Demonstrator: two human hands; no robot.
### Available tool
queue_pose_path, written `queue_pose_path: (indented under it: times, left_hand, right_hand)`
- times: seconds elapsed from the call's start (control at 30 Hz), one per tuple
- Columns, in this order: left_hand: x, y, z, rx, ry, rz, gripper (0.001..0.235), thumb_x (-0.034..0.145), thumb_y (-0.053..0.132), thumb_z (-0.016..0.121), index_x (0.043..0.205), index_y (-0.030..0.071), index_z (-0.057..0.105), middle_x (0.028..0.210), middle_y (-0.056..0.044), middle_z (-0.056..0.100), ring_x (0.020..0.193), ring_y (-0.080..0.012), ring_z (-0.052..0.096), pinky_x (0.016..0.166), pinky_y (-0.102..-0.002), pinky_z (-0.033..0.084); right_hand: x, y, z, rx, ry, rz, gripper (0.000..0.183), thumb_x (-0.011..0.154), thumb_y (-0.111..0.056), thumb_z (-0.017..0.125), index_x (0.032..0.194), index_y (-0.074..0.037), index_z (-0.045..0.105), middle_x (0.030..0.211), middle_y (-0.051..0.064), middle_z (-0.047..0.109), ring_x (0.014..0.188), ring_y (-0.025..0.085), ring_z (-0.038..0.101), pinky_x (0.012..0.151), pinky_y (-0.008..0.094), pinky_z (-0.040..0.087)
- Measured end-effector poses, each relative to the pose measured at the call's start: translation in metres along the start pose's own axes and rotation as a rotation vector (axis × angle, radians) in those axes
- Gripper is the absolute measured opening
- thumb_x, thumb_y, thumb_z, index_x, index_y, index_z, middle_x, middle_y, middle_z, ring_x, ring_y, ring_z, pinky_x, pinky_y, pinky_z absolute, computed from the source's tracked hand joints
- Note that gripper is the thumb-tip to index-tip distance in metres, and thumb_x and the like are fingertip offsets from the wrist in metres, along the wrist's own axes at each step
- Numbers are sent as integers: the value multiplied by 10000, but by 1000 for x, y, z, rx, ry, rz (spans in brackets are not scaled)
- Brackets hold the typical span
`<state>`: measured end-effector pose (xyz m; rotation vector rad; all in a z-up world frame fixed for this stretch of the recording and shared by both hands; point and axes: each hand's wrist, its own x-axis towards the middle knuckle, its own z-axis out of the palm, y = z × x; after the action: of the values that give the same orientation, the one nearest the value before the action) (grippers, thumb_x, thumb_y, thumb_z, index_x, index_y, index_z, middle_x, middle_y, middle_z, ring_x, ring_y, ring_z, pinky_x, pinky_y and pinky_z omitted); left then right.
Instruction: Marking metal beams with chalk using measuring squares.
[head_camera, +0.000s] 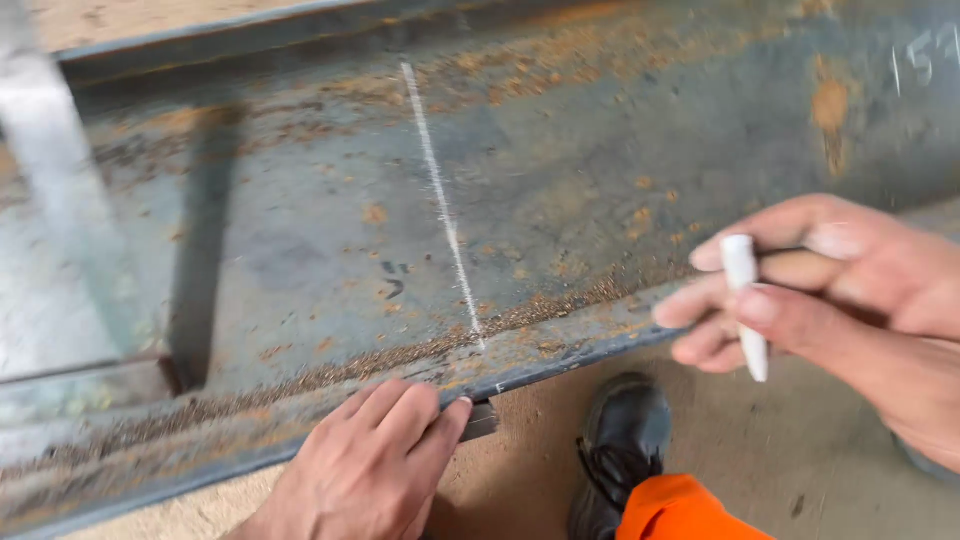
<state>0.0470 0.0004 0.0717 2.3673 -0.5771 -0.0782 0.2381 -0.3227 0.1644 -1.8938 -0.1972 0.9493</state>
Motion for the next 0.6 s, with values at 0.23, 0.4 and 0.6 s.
queue_pose_path:
  times: [0.23, 0.4, 0.6]
  left_hand:
    - [6, -16, 8, 31, 21, 87, 395, 845, 81, 729, 1225, -23, 698, 808, -65, 491, 791, -214, 590, 671, -370, 536]
    - [12, -10, 4, 8, 3, 119, 389, 869, 103, 712, 1233, -29, 670, 846, -68, 529, 817, -240, 597, 689, -386, 531]
    - [7, -11, 16, 72, 110, 53, 388, 816, 88, 687, 1185, -29, 671, 900, -82, 553, 846, -257, 590, 702, -399, 528]
  right_hand:
    - [-75, 79, -47, -29, 196, 27, 276, 1052, -116, 500, 1278, 36, 550, 1123, 260, 738, 1034, 317, 798, 905, 446, 596]
    - [-83, 36, 12, -279, 222, 88, 259, 925, -85, 705, 1168, -6, 657, 959, 119, 613, 762, 176, 595, 640, 329, 526]
    - [-28, 59, 44, -40, -274, 128, 211, 1001, -108, 692, 1170, -39, 587, 854, 20, 622, 749, 100, 573, 643, 254, 534]
